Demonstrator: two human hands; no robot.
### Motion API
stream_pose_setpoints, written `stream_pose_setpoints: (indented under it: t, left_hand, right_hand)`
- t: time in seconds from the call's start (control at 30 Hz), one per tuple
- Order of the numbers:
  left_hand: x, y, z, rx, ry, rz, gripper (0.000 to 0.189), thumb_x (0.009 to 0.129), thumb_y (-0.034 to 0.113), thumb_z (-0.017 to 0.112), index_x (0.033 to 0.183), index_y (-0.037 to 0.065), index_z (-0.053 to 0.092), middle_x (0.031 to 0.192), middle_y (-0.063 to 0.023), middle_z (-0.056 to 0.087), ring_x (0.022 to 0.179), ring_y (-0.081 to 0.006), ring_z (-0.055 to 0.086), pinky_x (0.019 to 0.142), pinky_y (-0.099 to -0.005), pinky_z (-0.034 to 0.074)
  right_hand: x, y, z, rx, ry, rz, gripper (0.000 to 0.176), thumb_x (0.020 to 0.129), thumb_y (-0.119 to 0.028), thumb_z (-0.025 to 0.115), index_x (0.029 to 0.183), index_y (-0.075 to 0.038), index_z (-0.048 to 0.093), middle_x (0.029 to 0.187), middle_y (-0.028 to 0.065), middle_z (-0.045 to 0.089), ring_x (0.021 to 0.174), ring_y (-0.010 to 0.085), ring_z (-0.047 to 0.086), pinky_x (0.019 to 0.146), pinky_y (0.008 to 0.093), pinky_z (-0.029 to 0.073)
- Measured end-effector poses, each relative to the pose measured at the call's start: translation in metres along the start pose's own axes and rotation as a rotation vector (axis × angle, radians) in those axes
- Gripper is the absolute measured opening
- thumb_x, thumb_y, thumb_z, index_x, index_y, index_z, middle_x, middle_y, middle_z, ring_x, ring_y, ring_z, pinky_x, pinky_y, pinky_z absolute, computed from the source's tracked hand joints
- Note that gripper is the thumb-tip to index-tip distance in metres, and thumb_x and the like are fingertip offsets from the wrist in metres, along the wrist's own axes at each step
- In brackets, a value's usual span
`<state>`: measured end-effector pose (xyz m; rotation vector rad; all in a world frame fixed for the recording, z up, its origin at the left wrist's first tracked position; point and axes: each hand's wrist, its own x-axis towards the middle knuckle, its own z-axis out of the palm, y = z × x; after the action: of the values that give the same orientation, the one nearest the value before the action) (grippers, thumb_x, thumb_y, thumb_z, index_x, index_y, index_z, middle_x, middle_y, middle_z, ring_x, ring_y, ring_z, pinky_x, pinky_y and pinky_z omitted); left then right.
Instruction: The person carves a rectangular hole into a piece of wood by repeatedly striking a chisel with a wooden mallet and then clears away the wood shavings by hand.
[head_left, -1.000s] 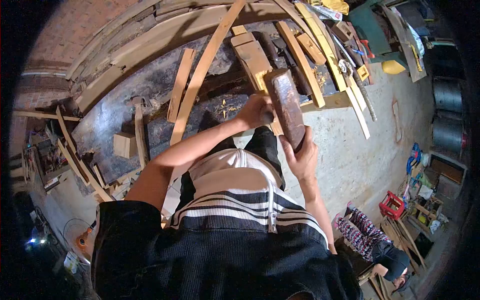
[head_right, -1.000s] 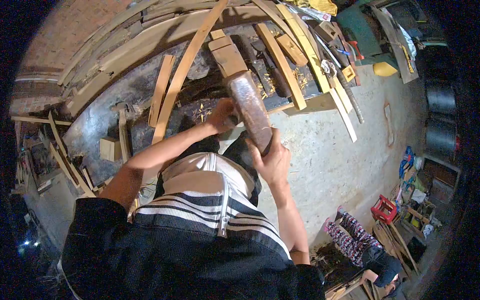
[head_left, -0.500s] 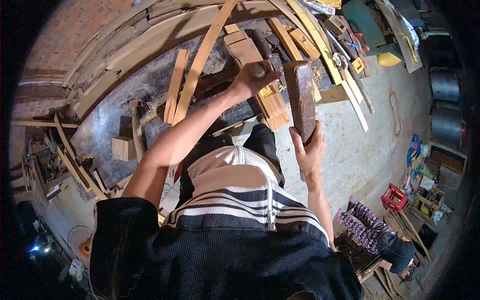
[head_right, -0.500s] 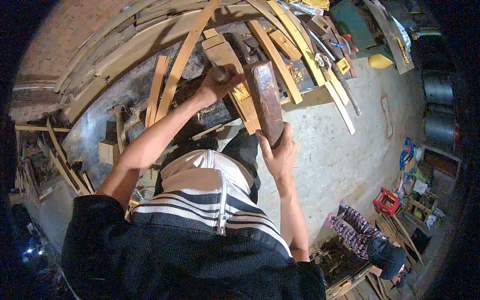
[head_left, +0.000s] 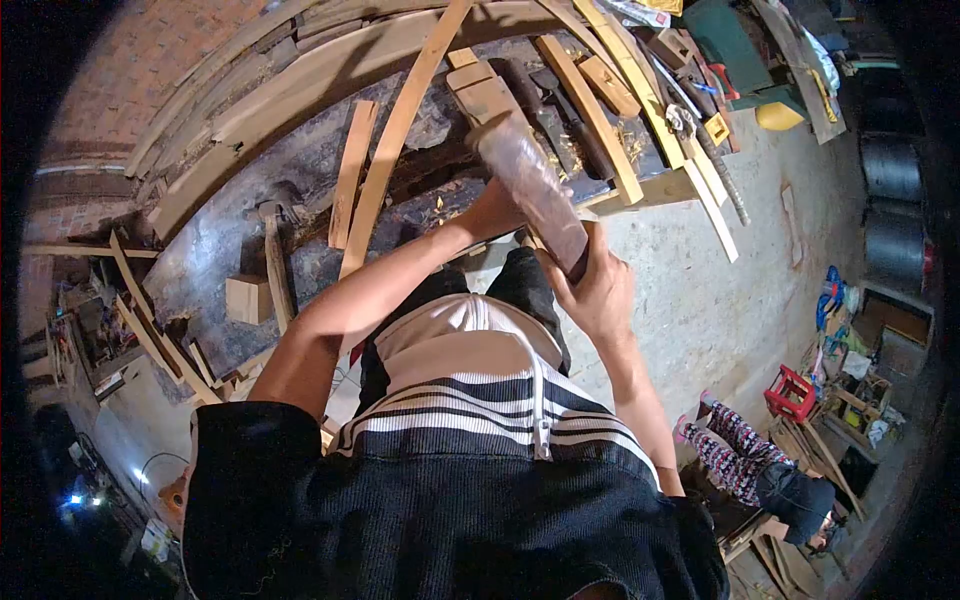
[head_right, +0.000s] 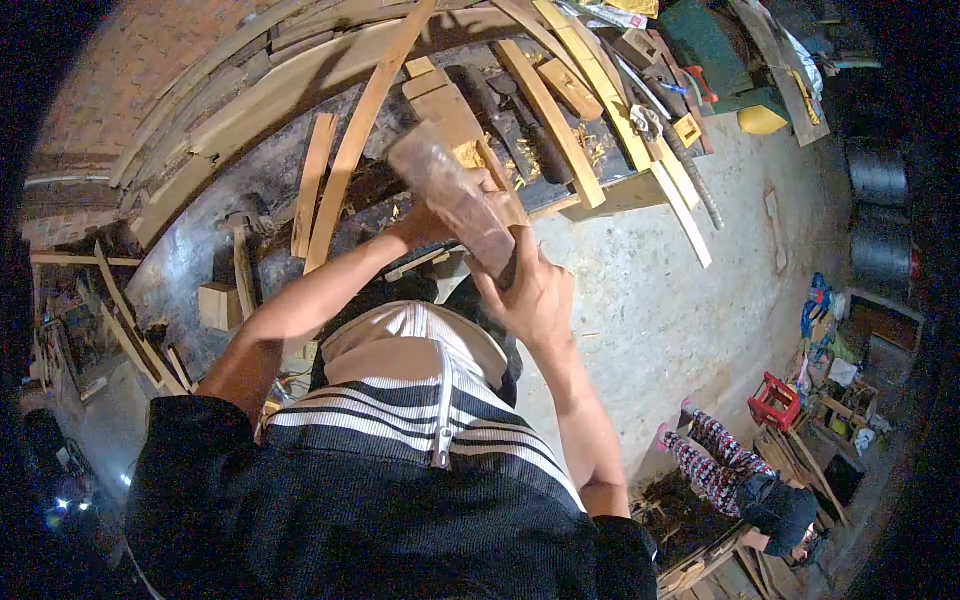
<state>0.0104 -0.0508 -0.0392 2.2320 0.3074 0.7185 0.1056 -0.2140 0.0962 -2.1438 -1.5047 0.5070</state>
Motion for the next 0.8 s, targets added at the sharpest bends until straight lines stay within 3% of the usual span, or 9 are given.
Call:
stream_pose_setpoints:
  t: [0.07,0.13,0.17,0.23,0.37,0.43,0.5,0.63,0.8]
  left_hand:
    - [0.001,-0.003,-0.009,-0.133,-0.230,-0.327,0.026,0.098,0.021,0.056,0.118,0.005,0.062,0.114,-0.0079,0.066,0.110,-0.0238,0.060,0.100,-0.0376,0.045]
    - [-0.016,-0.011,0.003,-0.198,0.174,0.131,0.025,0.095,0.026,0.064,0.110,0.006,0.068,0.095,-0.0026,0.060,0.094,-0.0165,0.057,0.083,-0.0391,0.048]
    - [-0.011,-0.014,0.019,-0.528,0.269,0.018,0.020,0.094,0.024,0.065,0.101,0.006,0.066,0.084,-0.0030,0.058,0.082,-0.0191,0.056,0.075,-0.0406,0.045]
    - [-0.008,-0.005,0.005,-0.174,0.036,-0.156,0.019,0.094,0.025,0.065,0.094,0.006,0.063,0.091,-0.0052,0.061,0.090,-0.0201,0.058,0.083,-0.0382,0.047]
    - [-0.009,-0.023,0.006,-0.046,0.146,-0.093,0.028,0.084,0.019,0.068,0.108,0.003,0.064,0.110,-0.0152,0.066,0.104,-0.0334,0.062,0.096,-0.0453,0.046]
    - [-0.006,-0.023,-0.011,-0.020,0.260,-0.235,0.018,0.086,0.021,0.068,0.087,0.003,0.065,0.088,-0.0091,0.070,0.083,-0.0266,0.067,0.080,-0.0404,0.052]
    - [0.023,-0.003,-0.038,-0.532,0.347,-0.384,0.026,0.092,0.021,0.068,0.073,0.005,0.063,0.069,0.0010,0.063,0.068,-0.0061,0.057,0.061,-0.0273,0.047]
    - [0.032,0.001,-0.043,-0.500,0.291,-0.403,0.021,0.090,0.017,0.072,0.075,0.004,0.063,0.069,0.0032,0.063,0.068,-0.0034,0.055,0.060,-0.0245,0.044]
    - [0.024,0.002,-0.029,-0.659,0.154,-0.384,0.016,0.093,0.015,0.069,0.082,0.004,0.065,0.071,0.0004,0.062,0.069,-0.0051,0.055,0.062,-0.0267,0.045]
  right_hand:
    - [0.006,0.004,0.004,-0.076,-0.058,-0.029,0.052,0.079,-0.032,0.076,0.114,-0.002,0.052,0.070,0.0204,0.065,0.063,0.0380,0.068,0.054,0.0425,0.053]
    - [-0.004,-0.005,0.001,0.114,0.097,-0.137,0.053,0.080,-0.034,0.075,0.115,-0.002,0.051,0.070,0.0197,0.066,0.061,0.0376,0.067,0.053,0.0420,0.052]
    - [-0.006,-0.004,0.001,0.110,0.091,-0.134,0.053,0.080,-0.034,0.075,0.115,-0.002,0.051,0.070,0.0197,0.066,0.061,0.0376,0.067,0.053,0.0420,0.052]
    - [-0.005,-0.006,0.002,0.180,0.262,-0.274,0.053,0.081,-0.036,0.074,0.115,-0.002,0.051,0.072,0.0197,0.067,0.060,0.0380,0.067,0.053,0.0417,0.052]
    - [0.006,0.012,0.009,-0.041,-0.021,0.044,0.049,0.083,-0.039,0.072,0.104,-0.001,0.051,0.063,0.0210,0.063,0.058,0.0401,0.066,0.053,0.0452,0.051]
    - [0.005,0.014,0.007,0.121,0.007,0.125,0.047,0.084,-0.037,0.073,0.104,-0.001,0.050,0.064,0.0218,0.063,0.060,0.0414,0.066,0.054,0.0454,0.051]
    - [0.003,0.010,0.003,0.277,0.091,0.177,0.041,0.085,-0.026,0.073,0.106,0.001,0.051,0.070,0.0243,0.065,0.067,0.0403,0.068,0.060,0.0407,0.052]
    - [0.002,0.019,-0.001,0.401,0.154,0.293,0.042,0.086,-0.027,0.074,0.108,0.003,0.054,0.074,0.0210,0.067,0.066,0.0222,0.067,0.061,0.0345,0.051]
    - [-0.002,0.026,-0.005,0.410,0.179,0.299,0.041,0.085,-0.028,0.075,0.104,0.003,0.054,0.072,0.0191,0.066,0.064,0.0228,0.064,0.062,0.0359,0.051]
